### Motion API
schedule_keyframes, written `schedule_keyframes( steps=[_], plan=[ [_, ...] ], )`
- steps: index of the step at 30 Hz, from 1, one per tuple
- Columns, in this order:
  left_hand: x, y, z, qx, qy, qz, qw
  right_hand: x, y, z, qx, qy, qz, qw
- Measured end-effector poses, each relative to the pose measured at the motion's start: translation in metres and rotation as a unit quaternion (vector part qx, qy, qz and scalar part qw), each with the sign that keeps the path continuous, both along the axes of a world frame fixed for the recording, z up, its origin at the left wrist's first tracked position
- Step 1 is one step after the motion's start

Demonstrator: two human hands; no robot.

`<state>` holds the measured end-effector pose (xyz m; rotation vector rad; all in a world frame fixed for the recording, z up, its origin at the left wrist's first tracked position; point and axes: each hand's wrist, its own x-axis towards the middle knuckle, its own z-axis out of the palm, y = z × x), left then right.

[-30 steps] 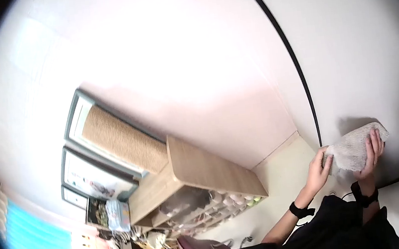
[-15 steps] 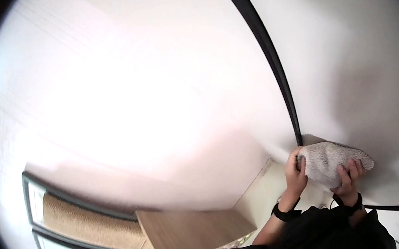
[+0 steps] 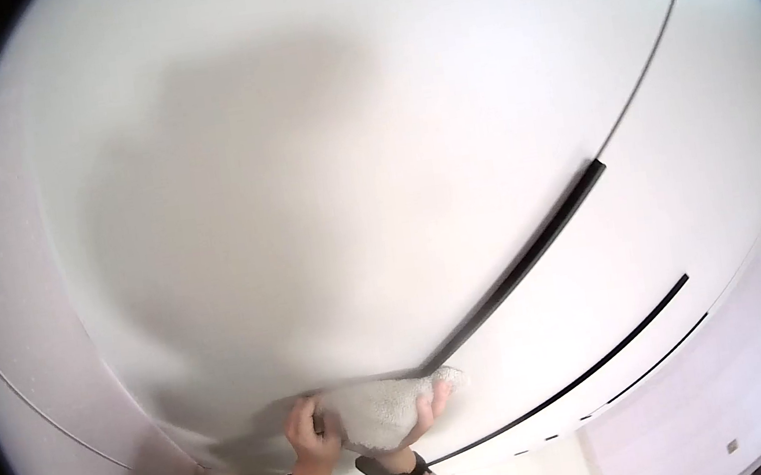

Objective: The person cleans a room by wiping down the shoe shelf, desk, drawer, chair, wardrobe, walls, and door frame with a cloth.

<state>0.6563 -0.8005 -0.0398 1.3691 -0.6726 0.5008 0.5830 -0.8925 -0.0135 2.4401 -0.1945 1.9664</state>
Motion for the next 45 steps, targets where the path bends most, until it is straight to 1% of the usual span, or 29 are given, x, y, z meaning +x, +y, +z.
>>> schedule_keyframes(
  steps=[1, 3, 5, 7, 8, 9, 11, 12, 14, 15, 16, 17, 18, 19, 20, 23, 24, 25, 26, 27, 28, 29, 30, 31, 33, 35, 36, 39, 45],
  plan=[
    [0.002, -0.006, 0.003, -0.017, 0.017, -0.003, 1.0, 0.001, -0.004, 0.005, -0.017, 0.017, -0.003, 1.0],
    [0.006, -0.009, -0.001, -0.047, -0.037, -0.019, 0.998, 0.004, -0.002, -0.002, 0.024, 0.0, -0.026, 0.999],
    [0.009, -0.004, -0.01, -0.038, -0.034, -0.003, 0.999, 0.014, 0.004, -0.006, 0.035, 0.012, -0.026, 0.999],
    [0.007, 0.006, -0.005, -0.019, -0.016, -0.039, 0.999, 0.026, 0.003, -0.02, 0.024, -0.103, -0.012, 0.994],
    [0.003, 0.007, -0.019, 0.026, -0.02, -0.049, 0.998, 0.029, 0.004, -0.017, -0.003, -0.102, -0.039, 0.994],
    [-0.003, 0.009, -0.021, 0.03, -0.019, -0.052, 0.998, 0.026, -0.001, -0.027, 0.001, -0.102, -0.042, 0.994],
    [-0.016, 0.009, -0.017, 0.082, -0.067, 0.0, 0.994, 0.021, -0.013, -0.05, 0.009, -0.091, -0.044, 0.995],
    [-0.024, 0.007, -0.023, 0.078, -0.062, -0.029, 0.995, 0.018, -0.016, -0.053, 0.016, -0.094, -0.043, 0.995],
    [-0.042, 0.002, -0.027, 0.083, -0.064, -0.027, 0.994, 0.009, -0.022, -0.054, -0.111, 0.01, -0.197, 0.974],
    [-0.049, -0.002, -0.027, 0.08, -0.064, -0.028, 0.994, 0.004, -0.019, -0.046, -0.097, 0.004, -0.197, 0.976],
    [-0.054, -0.008, -0.025, 0.054, -0.093, -0.008, 0.994, -0.005, -0.015, -0.036, -0.106, 0.037, -0.158, 0.981],
    [-0.059, -0.01, -0.023, 0.064, -0.104, -0.008, 0.992, -0.014, -0.017, -0.028, -0.117, 0.068, -0.118, 0.984],
    [-0.065, -0.014, -0.02, 0.067, -0.142, -0.015, 0.987, -0.025, -0.03, -0.038, -0.1, 0.063, -0.08, 0.99],
    [-0.07, -0.023, -0.016, 0.067, -0.183, -0.023, 0.981, -0.036, -0.046, -0.044, -0.095, 0.047, -0.081, 0.991],
    [-0.079, -0.037, -0.01, 0.046, -0.194, 0.031, 0.979, -0.045, -0.061, -0.047, -0.072, 0.045, -0.073, 0.994],
    [-0.097, -0.075, 0.018, 0.088, -0.22, -0.028, 0.971, -0.078, -0.085, -0.058, 0.03, 0.035, -0.038, 0.998],
    [-0.107, -0.088, 0.021, 0.102, -0.261, -0.036, 0.959, -0.095, -0.095, -0.042, 0.052, 0.023, -0.02, 0.998],
    [-0.115, -0.102, 0.025, 0.119, -0.305, -0.042, 0.944, -0.106, -0.119, -0.053, 0.039, -0.008, -0.069, 0.997],
    [-0.127, -0.114, 0.044, 0.151, -0.331, -0.077, 0.928, -0.111, -0.129, -0.042, 0.088, -0.037, -0.104, 0.99],
    [-0.14, -0.126, 0.049, 0.183, -0.318, -0.139, 0.92, -0.119, -0.138, -0.004, 0.045, -0.078, -0.138, 0.986],
    [-0.154, -0.14, 0.052, 0.194, -0.336, -0.142, 0.911, -0.138, -0.152, 0.017, 0.008, -0.118, -0.181, 0.976],
    [-0.166, -0.149, 0.051, 0.203, -0.352, -0.149, 0.902, -0.155, -0.177, -0.064, 0.244, -0.036, -0.075, 0.966],
    [-0.176, -0.159, 0.046, 0.227, -0.376, -0.15, 0.885, -0.173, -0.178, -0.006, 0.144, -0.136, -0.059, 0.978],
    [-0.189, -0.18, 0.042, 0.232, -0.401, -0.155, 0.873, -0.185, -0.19, -0.007, 0.166, -0.157, -0.045, 0.972],
    [-0.212, -0.206, 0.035, 0.241, -0.409, -0.169, 0.863, -0.207, -0.216, -0.023, 0.187, -0.173, -0.07, 0.964],
    [-0.227, -0.22, 0.028, 0.227, -0.39, -0.148, 0.88, -0.221, -0.234, -0.047, 0.144, -0.118, -0.103, 0.977],
    [-0.229, -0.224, 0.018, 0.227, -0.402, -0.132, 0.877, -0.234, -0.235, -0.037, 0.128, -0.108, -0.05, 0.985],
    [-0.221, -0.225, 0.004, 0.239, -0.412, -0.124, 0.87, -0.24, -0.234, -0.028, 0.147, -0.106, -0.002, 0.983],
    [-0.222, -0.216, 0.009, 0.236, -0.407, -0.136, 0.872, -0.23, -0.223, -0.026, 0.165, -0.15, 0.017, 0.975]
  ],
)
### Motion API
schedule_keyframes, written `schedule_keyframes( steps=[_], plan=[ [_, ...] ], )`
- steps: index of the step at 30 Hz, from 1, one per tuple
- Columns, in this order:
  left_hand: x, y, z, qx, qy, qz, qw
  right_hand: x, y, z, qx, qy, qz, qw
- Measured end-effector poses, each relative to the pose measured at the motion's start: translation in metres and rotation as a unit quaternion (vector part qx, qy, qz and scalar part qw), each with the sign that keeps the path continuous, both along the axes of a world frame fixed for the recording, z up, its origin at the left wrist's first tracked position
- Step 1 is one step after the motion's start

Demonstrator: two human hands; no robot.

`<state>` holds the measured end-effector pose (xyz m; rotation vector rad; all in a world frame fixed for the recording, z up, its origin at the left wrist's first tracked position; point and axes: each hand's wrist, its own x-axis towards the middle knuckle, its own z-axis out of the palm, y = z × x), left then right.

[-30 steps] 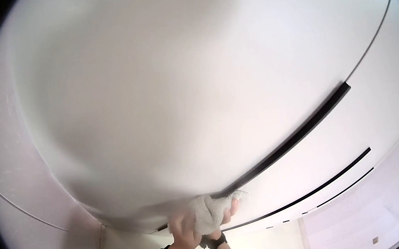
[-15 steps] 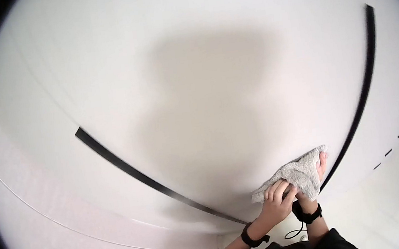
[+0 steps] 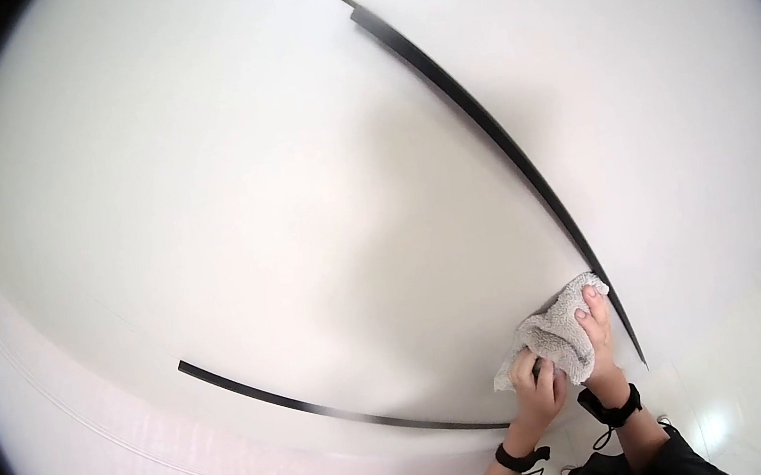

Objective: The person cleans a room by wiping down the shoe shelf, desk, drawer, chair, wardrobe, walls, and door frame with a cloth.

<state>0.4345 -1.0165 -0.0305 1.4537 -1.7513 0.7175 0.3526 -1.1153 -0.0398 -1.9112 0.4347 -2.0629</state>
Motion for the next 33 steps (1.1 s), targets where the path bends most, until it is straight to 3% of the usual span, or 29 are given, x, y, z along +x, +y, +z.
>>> schedule_keyframes(
  steps=[3, 11, 15, 18, 20, 22, 24, 26, 28, 29, 33],
  plan=[
    [0.005, 0.001, -0.009, 0.017, 0.003, 0.024, 1.0, -0.001, 0.004, -0.007, 0.057, 0.012, 0.062, 0.996],
    [0.016, -0.008, -0.051, 0.007, -0.018, -0.029, 0.999, -0.019, 0.016, -0.022, 0.161, 0.07, 0.068, 0.982],
    [0.042, 0.018, -0.074, 0.147, 0.051, -0.13, 0.979, 0.001, 0.053, -0.038, 0.256, 0.076, 0.015, 0.963],
    [0.039, 0.04, -0.081, 0.241, 0.155, -0.203, 0.936, 0.002, 0.089, -0.053, 0.357, 0.009, 0.01, 0.934],
    [0.032, 0.053, -0.096, 0.39, 0.243, -0.205, 0.864, -0.005, 0.106, -0.077, 0.413, -0.006, 0.073, 0.908],
    [0.022, 0.068, -0.107, 0.404, 0.215, -0.261, 0.85, -0.017, 0.125, -0.072, 0.412, 0.004, 0.042, 0.91],
    [0.0, 0.08, -0.104, 0.418, 0.286, -0.305, 0.807, -0.033, 0.135, -0.069, 0.409, 0.009, 0.02, 0.912],
    [-0.026, 0.08, -0.1, 0.427, 0.291, -0.31, 0.798, -0.058, 0.128, -0.065, 0.452, -0.044, 0.065, 0.888],
    [-0.05, 0.067, -0.103, 0.412, 0.347, -0.326, 0.777, -0.088, 0.125, -0.054, 0.464, -0.034, 0.033, 0.885],
    [-0.064, 0.061, -0.105, 0.425, 0.4, -0.338, 0.738, -0.105, 0.12, -0.051, 0.481, -0.018, 0.032, 0.876],
    [-0.135, 0.038, -0.109, 0.458, 0.427, -0.352, 0.695, -0.19, 0.094, -0.051, 0.47, 0.023, -0.015, 0.882]
  ],
)
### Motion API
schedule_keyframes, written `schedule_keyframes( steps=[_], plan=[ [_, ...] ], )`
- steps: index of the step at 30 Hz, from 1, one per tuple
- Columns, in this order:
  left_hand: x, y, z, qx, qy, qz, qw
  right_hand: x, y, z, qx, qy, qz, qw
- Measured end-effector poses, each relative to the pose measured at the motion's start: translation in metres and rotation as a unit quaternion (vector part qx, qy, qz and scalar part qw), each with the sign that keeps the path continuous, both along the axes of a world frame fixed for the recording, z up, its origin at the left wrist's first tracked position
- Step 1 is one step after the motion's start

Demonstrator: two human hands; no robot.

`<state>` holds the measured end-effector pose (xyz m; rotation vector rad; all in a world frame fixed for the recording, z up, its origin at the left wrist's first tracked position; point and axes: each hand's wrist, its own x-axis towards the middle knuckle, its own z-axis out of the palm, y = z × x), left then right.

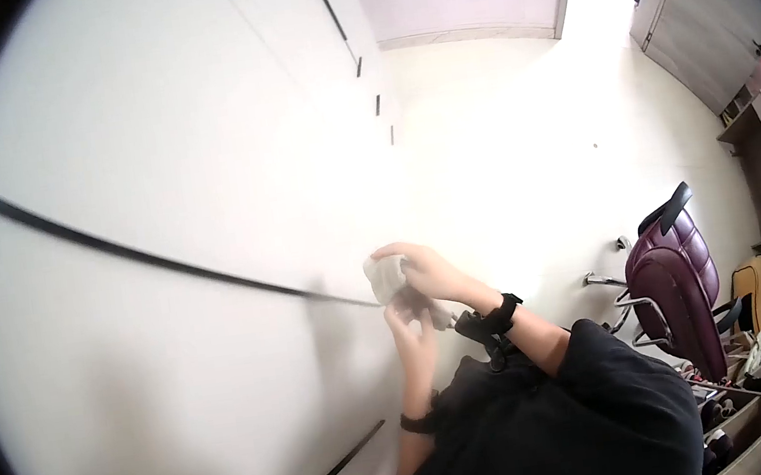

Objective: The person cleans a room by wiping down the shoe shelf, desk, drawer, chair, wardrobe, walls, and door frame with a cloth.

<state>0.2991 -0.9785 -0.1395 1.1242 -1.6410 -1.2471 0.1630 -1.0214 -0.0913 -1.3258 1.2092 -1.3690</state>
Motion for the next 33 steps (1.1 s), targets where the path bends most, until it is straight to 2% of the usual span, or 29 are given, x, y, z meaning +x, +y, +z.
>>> schedule_keyframes(
  steps=[3, 5, 11, 13, 15, 17, 19, 21, 22, 23, 25, 26, 27, 31, 33],
  plan=[
    [-0.075, -0.022, -0.007, 0.0, -0.005, -0.031, 1.0, -0.084, -0.012, 0.019, 0.042, 0.05, 0.014, 0.998],
    [-0.129, -0.043, -0.009, 0.0, 0.018, -0.042, 0.999, -0.141, -0.019, 0.021, -0.024, 0.12, 0.028, 0.992],
    [-0.276, -0.105, 0.013, 0.017, 0.066, -0.069, 0.995, -0.277, -0.014, 0.032, -0.02, 0.185, -0.053, 0.981],
    [-0.32, -0.124, 0.006, 0.042, 0.056, -0.125, 0.99, -0.309, -0.006, 0.032, -0.02, 0.211, -0.084, 0.974],
    [-0.364, -0.136, 0.003, 0.011, 0.068, -0.17, 0.983, -0.347, 0.003, 0.028, 0.021, 0.221, -0.11, 0.969],
    [-0.403, -0.153, 0.011, -0.004, -0.084, -0.361, 0.929, -0.388, 0.011, 0.019, 0.059, 0.182, -0.144, 0.971],
    [-0.443, -0.168, 0.001, 0.003, -0.083, -0.391, 0.917, -0.429, 0.016, 0.012, 0.097, 0.134, -0.176, 0.97],
    [-0.487, -0.185, 0.008, 0.206, -0.142, -0.491, 0.834, -0.469, 0.019, 0.007, 0.125, 0.143, -0.235, 0.953],
    [-0.506, -0.195, -0.006, 0.027, -0.1, -0.507, 0.856, -0.49, 0.015, 0.001, 0.151, 0.116, -0.259, 0.947],
    [-0.524, -0.208, -0.017, 0.028, -0.096, -0.516, 0.851, -0.508, 0.013, 0.0, 0.155, 0.118, -0.268, 0.944],
    [-0.579, -0.238, -0.013, -0.065, -0.121, -0.514, 0.847, -0.558, 0.0, 0.007, 0.145, 0.134, -0.302, 0.933],
    [-0.607, -0.252, 0.017, 0.001, -0.114, -0.515, 0.85, -0.582, -0.009, 0.008, 0.143, 0.134, -0.319, 0.927],
    [-0.635, -0.27, 0.027, -0.002, -0.111, -0.522, 0.846, -0.605, -0.019, 0.009, 0.142, 0.136, -0.328, 0.924],
    [-0.749, -0.344, 0.049, -0.047, -0.063, -0.538, 0.839, -0.7, -0.077, 0.036, 0.155, 0.14, -0.374, 0.903],
    [-0.808, -0.372, 0.05, -0.12, -0.03, -0.54, 0.832, -0.741, -0.104, 0.046, 0.151, 0.17, -0.385, 0.894]
  ],
)
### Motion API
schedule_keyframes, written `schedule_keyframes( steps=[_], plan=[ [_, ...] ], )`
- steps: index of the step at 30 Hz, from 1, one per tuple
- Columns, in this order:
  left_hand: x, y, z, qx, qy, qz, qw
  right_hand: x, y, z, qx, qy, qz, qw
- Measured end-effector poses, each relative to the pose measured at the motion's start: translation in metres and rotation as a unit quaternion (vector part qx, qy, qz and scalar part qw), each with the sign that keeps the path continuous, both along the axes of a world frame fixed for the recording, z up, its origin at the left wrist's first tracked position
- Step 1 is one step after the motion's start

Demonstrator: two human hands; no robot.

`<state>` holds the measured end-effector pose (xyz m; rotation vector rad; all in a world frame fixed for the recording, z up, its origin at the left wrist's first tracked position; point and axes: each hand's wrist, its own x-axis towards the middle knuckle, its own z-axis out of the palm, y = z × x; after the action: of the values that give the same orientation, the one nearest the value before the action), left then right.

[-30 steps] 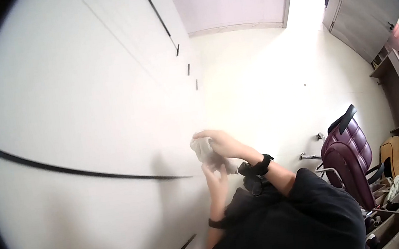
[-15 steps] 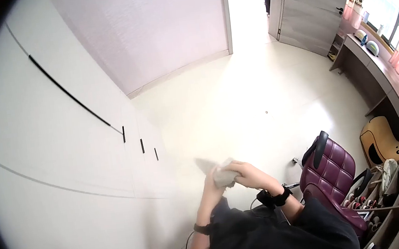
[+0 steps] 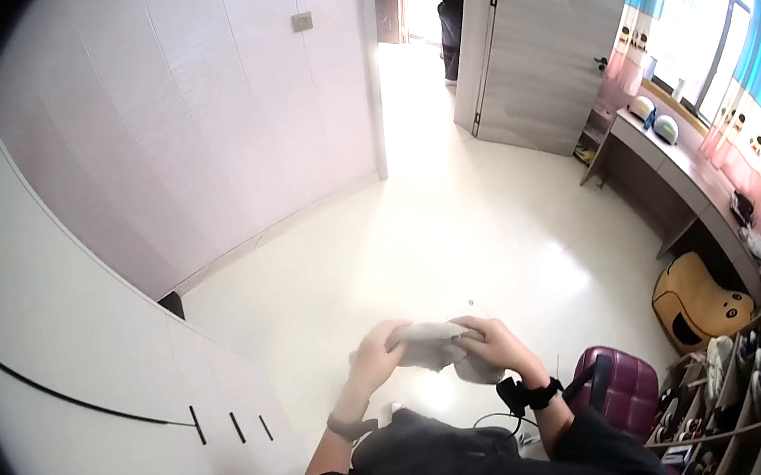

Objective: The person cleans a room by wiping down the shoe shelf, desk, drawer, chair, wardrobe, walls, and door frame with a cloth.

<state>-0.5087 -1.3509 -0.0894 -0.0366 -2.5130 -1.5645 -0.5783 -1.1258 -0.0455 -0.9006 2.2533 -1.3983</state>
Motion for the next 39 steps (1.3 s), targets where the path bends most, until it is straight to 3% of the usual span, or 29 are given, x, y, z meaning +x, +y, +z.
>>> schedule_keyframes(
  steps=[4, 6, 8, 16, 19, 21, 22, 23, 24, 27, 29, 34, 36, 39],
  plan=[
    [-0.074, -0.013, -0.007, 0.034, 0.038, 0.02, 0.999, -0.061, -0.032, -0.014, 0.005, -0.049, -0.091, 0.995],
    [-0.095, -0.021, -0.024, 0.004, 0.03, -0.013, 0.999, -0.098, -0.046, -0.047, -0.07, -0.104, -0.119, 0.985],
    [-0.114, -0.038, -0.017, 0.023, -0.088, -0.04, 0.995, -0.137, -0.06, -0.061, -0.031, -0.14, -0.103, 0.984],
    [-0.22, -0.156, -0.087, 0.02, -0.223, 0.095, 0.97, -0.317, -0.201, -0.08, 0.027, -0.071, 0.105, 0.992],
    [-0.306, -0.172, -0.105, 0.03, -0.161, 0.166, 0.972, -0.406, -0.24, -0.094, -0.032, -0.039, 0.159, 0.986],
    [-0.38, -0.171, -0.078, 0.043, -0.125, 0.224, 0.966, -0.481, -0.25, -0.07, -0.029, -0.029, 0.146, 0.988],
    [-0.411, -0.17, -0.088, 0.146, -0.163, 0.249, 0.944, -0.507, -0.259, -0.084, -0.015, -0.013, 0.133, 0.991],
    [-0.448, -0.169, -0.076, 0.087, -0.101, 0.234, 0.963, -0.546, -0.262, -0.043, 0.029, -0.144, 0.107, 0.983],
    [-0.49, -0.171, -0.064, 0.03, -0.028, 0.215, 0.976, -0.585, -0.265, -0.046, -0.04, -0.059, 0.112, 0.991],
    [-0.589, -0.189, -0.019, 0.004, 0.032, 0.221, 0.975, -0.688, -0.275, -0.032, -0.077, -0.121, 0.116, 0.983],
    [-0.64, -0.209, -0.007, 0.013, 0.068, 0.241, 0.968, -0.738, -0.286, -0.018, -0.062, -0.054, 0.126, 0.989],
    [-0.768, -0.281, -0.018, 0.0, 0.12, 0.201, 0.972, -0.849, -0.342, -0.069, 0.043, -0.025, 0.151, 0.987],
    [-0.826, -0.313, -0.026, 0.007, 0.125, 0.172, 0.977, -0.9, -0.374, -0.063, 0.055, -0.068, 0.14, 0.986],
    [-0.917, -0.36, -0.047, -0.002, 0.144, 0.185, 0.972, -0.988, -0.422, -0.045, 0.08, 0.034, 0.064, 0.994]
  ],
)
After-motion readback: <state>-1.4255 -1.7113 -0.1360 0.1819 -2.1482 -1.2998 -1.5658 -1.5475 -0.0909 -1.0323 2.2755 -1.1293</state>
